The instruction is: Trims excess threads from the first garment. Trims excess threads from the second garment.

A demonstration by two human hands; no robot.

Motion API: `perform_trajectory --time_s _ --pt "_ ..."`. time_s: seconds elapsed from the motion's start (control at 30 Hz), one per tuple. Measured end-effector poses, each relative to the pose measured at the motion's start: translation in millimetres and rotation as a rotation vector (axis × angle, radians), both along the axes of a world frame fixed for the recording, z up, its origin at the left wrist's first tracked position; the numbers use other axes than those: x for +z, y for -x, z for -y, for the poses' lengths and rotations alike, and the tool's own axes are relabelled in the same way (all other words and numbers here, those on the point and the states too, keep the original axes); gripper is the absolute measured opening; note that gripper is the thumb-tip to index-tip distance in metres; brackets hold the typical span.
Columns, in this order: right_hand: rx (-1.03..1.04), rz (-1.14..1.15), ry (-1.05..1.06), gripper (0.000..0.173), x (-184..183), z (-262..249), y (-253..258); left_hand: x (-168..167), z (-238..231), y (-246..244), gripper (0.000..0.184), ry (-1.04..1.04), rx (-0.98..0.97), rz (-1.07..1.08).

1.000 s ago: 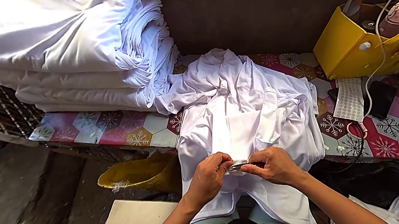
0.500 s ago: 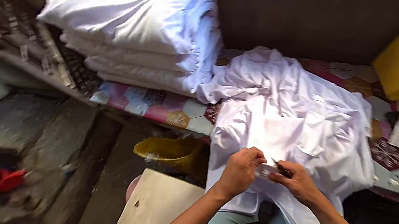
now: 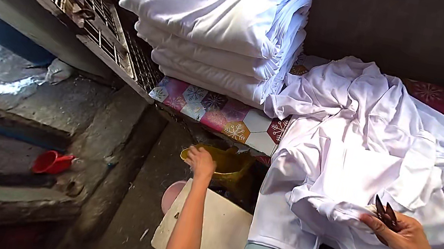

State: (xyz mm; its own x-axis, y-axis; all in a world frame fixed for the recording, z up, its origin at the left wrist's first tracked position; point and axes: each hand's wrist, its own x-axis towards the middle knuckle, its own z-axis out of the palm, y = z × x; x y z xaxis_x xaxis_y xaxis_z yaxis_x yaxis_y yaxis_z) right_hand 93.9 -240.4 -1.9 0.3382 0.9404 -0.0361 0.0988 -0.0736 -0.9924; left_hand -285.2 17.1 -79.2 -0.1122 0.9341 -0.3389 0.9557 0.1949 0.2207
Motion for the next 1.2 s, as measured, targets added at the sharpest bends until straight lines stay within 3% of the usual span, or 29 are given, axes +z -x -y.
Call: perform_trajectory --time_s 0.1,0.2,0.3,0.47,0.67,0.9,1.07,1.13,1.2 --pt "0.053 0.033 -0.057 0.007 5.6 -8.8 6.3 46.9 56.8 -72.2 0.033 -0.125 -0.318 0.620" --pt "0.140 0.074 -0.119 0.008 15.8 -15.7 10.7 73.8 111.5 -142.1 0.036 0.101 -0.596 1.280" --pt "0.222 0.125 -0.189 0.012 26.7 -16.9 8.4 84.5 131.3 -172.5 0.033 0.351 -0.640 1.531" --pt "0.179 0.149 -0.119 0.014 21.6 -8.8 -4.5 100.6 135.6 -183.4 0.023 0.450 -0.454 1.446" --pt "-0.152 0.340 -0.258 0.017 2.5 7.4 -2.3 110.3 150.7 -200.2 0.021 0.323 -0.403 1.282" --pt "-0.107 0.653 -0.354 0.014 -5.1 14.6 11.5 116.7 165.5 -215.7 0.020 0.285 -0.475 1.210" --pt "-0.029 0.190 -0.155 0.018 6.5 21.1 9.8 109.6 159.4 -214.7 0.021 0.190 -0.477 1.118" --pt "-0.082 0.203 -0.210 0.019 1.9 20.6 10.6 109.5 159.4 -213.3 0.022 0.179 -0.451 1.117" --pt "-0.132 0.362 -0.295 0.018 -5.2 18.9 14.8 110.9 161.8 -213.4 0.022 0.192 -0.445 1.120"
